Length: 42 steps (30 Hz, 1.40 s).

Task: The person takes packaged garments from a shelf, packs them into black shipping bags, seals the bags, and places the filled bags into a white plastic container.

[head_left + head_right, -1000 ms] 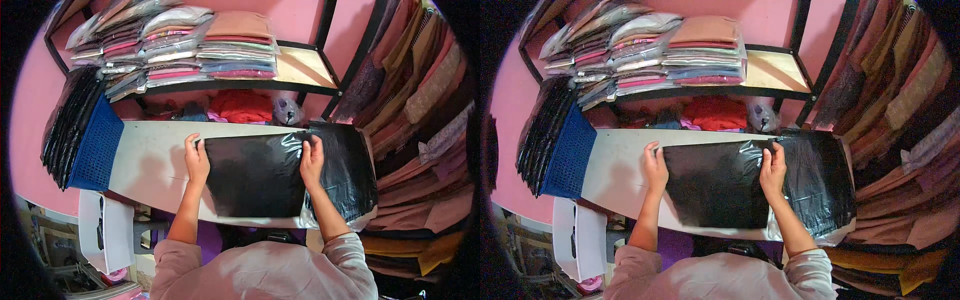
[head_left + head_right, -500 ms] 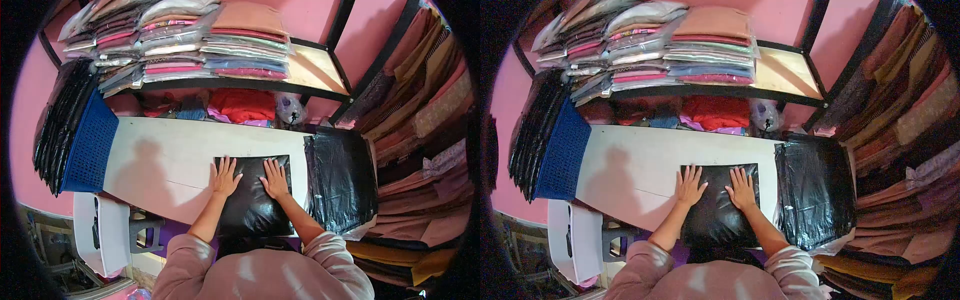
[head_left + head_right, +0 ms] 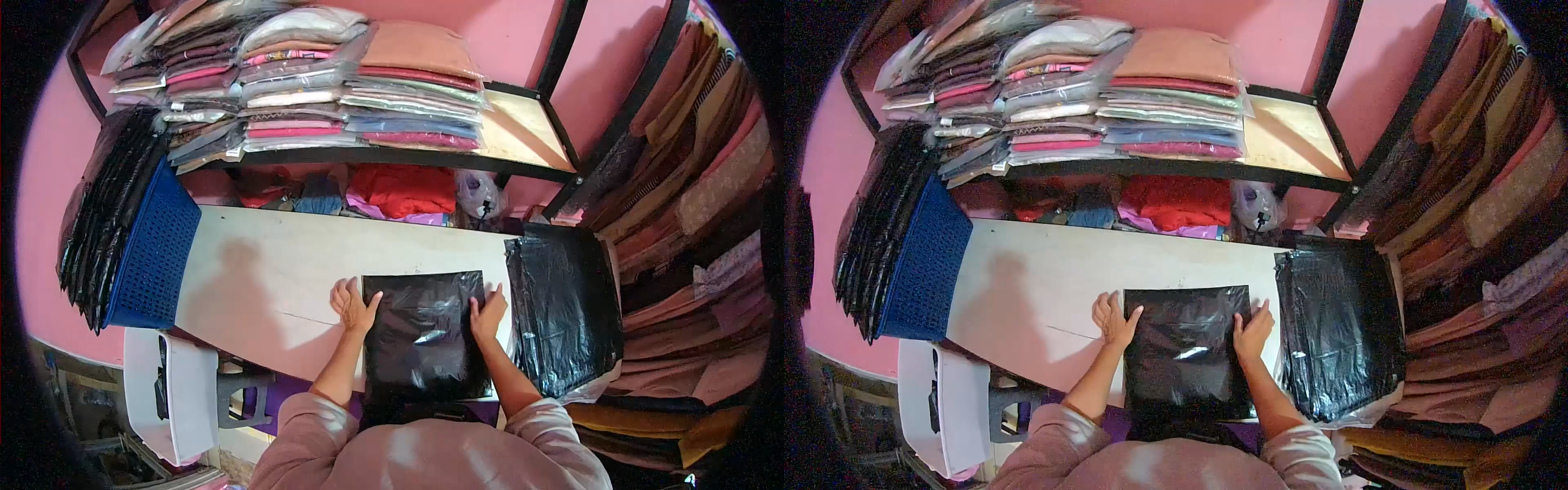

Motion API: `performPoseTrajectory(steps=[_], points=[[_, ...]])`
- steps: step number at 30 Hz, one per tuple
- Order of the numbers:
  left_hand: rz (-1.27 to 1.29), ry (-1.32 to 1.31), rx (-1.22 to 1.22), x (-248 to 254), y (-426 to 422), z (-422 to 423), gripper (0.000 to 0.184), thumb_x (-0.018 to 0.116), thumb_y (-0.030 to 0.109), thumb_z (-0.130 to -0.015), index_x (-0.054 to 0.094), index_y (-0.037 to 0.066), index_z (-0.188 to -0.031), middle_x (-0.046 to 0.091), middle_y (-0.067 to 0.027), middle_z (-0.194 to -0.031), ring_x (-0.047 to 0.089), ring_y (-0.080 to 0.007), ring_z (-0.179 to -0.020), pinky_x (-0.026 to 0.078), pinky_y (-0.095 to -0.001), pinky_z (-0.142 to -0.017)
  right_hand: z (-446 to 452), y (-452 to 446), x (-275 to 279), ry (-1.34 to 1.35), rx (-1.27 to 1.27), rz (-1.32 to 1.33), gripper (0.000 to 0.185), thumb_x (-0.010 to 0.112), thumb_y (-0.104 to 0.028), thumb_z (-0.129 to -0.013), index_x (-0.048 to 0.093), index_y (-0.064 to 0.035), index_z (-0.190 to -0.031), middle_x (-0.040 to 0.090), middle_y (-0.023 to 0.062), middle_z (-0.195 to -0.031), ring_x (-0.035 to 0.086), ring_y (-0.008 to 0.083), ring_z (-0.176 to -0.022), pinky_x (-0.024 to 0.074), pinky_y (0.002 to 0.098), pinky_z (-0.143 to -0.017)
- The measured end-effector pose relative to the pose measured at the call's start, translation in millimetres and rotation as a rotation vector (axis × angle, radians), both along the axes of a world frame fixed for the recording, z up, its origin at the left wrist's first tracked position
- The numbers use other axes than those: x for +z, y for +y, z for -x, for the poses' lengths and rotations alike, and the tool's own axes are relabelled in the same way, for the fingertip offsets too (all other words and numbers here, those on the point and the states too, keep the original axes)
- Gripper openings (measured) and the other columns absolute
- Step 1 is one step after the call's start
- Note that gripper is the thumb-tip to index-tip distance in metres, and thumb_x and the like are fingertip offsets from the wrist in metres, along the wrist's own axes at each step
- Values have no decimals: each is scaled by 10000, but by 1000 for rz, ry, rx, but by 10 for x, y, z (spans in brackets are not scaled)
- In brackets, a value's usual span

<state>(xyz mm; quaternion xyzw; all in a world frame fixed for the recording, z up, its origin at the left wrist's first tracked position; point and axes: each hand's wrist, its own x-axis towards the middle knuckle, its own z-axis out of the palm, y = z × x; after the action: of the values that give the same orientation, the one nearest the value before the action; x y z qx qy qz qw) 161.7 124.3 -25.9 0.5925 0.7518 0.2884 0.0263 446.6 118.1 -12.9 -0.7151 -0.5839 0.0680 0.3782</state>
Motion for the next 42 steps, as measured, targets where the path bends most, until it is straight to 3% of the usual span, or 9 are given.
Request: performPoseTrajectory(steps=[2,7,11,17,22,24,29,35,42], points=[[244,-59,-100,245,-14,22,687,635,440,-688,409,14,-1178,283,-174,-1280,219,-364,-1184,179,-480,-980,-20,28,16,-15,5,96,548,656,-176,-699,402,46,-1130,473,226,-994,439,379,-914,355,442,-807],[8,-374,-317,-162,190,80,459,666,287,-710,470,7,-1015,538,-141,-886,504,-279,-874,381,-363,-798,-120,132,-322,-175,57,129,434,715,-221,-650,478,-5,-941,515,185,-820,501,330,-771,405,414,-678],[-15,-891,-226,-48,27,-7,290,615,175,-766,472,11,-958,566,-99,-846,536,-184,-788,422,-306,-717,-84,-182,120,305,47,349,475,705,-218,-686,407,-6,-989,608,191,-758,600,333,-706,455,386,-632],[189,-1207,-34,-215,-151,515,273,607,176,-792,510,36,-1005,570,-31,-878,512,-125,-780,420,-287,-711,-155,-1173,141,125,96,617,458,788,-239,-575,572,18,-886,612,105,-723,595,177,-654,475,289,-598],[274,-1301,-8,-90,-230,909,229,606,178,-801,551,37,-972,571,-2,-875,500,-101,-777,412,-267,-703,216,-1616,-374,1574,-280,351,199,642,-89,-725,556,-1,-881,601,46,-797,573,185,-713,464,298,-637],[213,-1354,-28,-202,-273,1032,227,608,180,-802,552,39,-971,570,0,-884,499,-104,-793,411,-270,-716,563,-1698,-233,1841,-391,151,123,595,-121,-772,553,-46,-859,584,52,-789,568,173,-744,456,282,-634],[176,-1481,30,-320,-516,1272,214,580,131,-823,535,65,-1020,572,2,-898,516,-118,-793,428,-285,-712,1060,-1993,-369,1785,-527,347,161,632,-135,-755,475,-106,-739,437,3,-621,417,166,-438,368,315,-397],[-26,-1492,-23,-386,-993,1547,200,573,121,-825,535,68,-1014,573,6,-913,517,-107,-789,431,-271,-696,1599,-2005,-199,1774,-250,452,429,647,73,-671,492,-5,-1063,574,125,-993,584,273,-848,498,390,-726],[-179,-1474,40,212,-1979,1884,161,587,134,-814,561,46,-947,572,11,-900,502,-83,-795,410,-246,-735,2167,-2507,20,1627,-44,370,459,612,109,-664,472,-18,-1082,567,112,-995,563,282,-881,474,414,-753]])
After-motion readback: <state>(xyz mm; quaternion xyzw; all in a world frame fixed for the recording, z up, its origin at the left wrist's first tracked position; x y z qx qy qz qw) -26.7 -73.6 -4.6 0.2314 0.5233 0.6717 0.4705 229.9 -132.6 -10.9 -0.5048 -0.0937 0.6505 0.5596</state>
